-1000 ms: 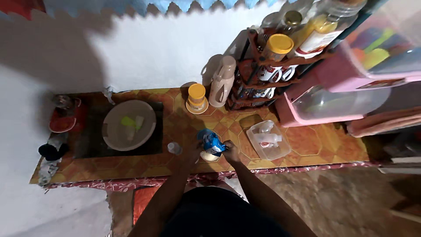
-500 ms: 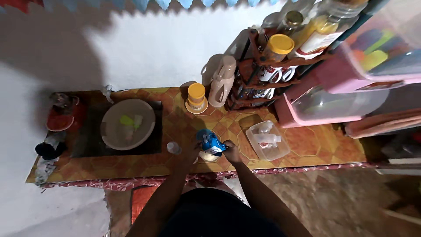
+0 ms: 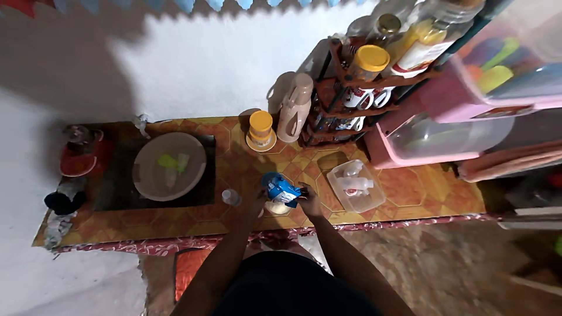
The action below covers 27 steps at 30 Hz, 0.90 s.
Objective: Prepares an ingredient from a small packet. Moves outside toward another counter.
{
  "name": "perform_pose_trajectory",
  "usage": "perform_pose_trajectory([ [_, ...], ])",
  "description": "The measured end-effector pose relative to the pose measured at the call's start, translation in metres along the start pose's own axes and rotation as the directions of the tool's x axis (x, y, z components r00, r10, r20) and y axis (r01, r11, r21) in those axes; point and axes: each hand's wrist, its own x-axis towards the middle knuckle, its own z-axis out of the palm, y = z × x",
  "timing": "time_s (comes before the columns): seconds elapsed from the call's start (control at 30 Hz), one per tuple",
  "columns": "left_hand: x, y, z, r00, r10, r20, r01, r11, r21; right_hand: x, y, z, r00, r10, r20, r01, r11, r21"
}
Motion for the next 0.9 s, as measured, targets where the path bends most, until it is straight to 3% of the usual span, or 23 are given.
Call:
perform_pose_trajectory([
  [0.17,0.001,-0.015,0.004,0.995,0.098,0.017,-0.097,0.993,-0.064,-0.003,-0.006,-0.005,0.999,0.046,-0.001,-0.046,0.990,-0.130],
  [0.27,0.005,-0.021,0.007,0.997,0.080,0.017,-0.079,0.994,-0.072,-0.002,-0.014,-0.007,0.999,0.047,0.014,-0.043,0.974,-0.223],
  [0.5,0.004,-0.026,0.017,0.999,0.027,-0.026,-0.032,0.980,-0.198,-0.002,-0.014,-0.006,0.998,0.027,0.064,-0.018,0.990,-0.138],
  [0.73,-0.003,-0.013,0.020,1.000,-0.016,-0.013,0.013,0.974,-0.227,-0.005,-0.010,-0.017,0.985,0.169,0.025,-0.164,0.977,-0.140],
  [0.8,-0.002,-0.014,0.020,1.000,-0.002,-0.014,-0.001,0.975,-0.222,-0.003,-0.015,-0.022,0.994,0.093,-0.049,-0.101,0.973,-0.209],
  [0.9,-0.002,-0.016,0.021,1.000,0.011,-0.008,-0.013,0.968,-0.249,-0.006,-0.040,-0.024,0.988,-0.134,-0.074,0.113,0.964,-0.241],
])
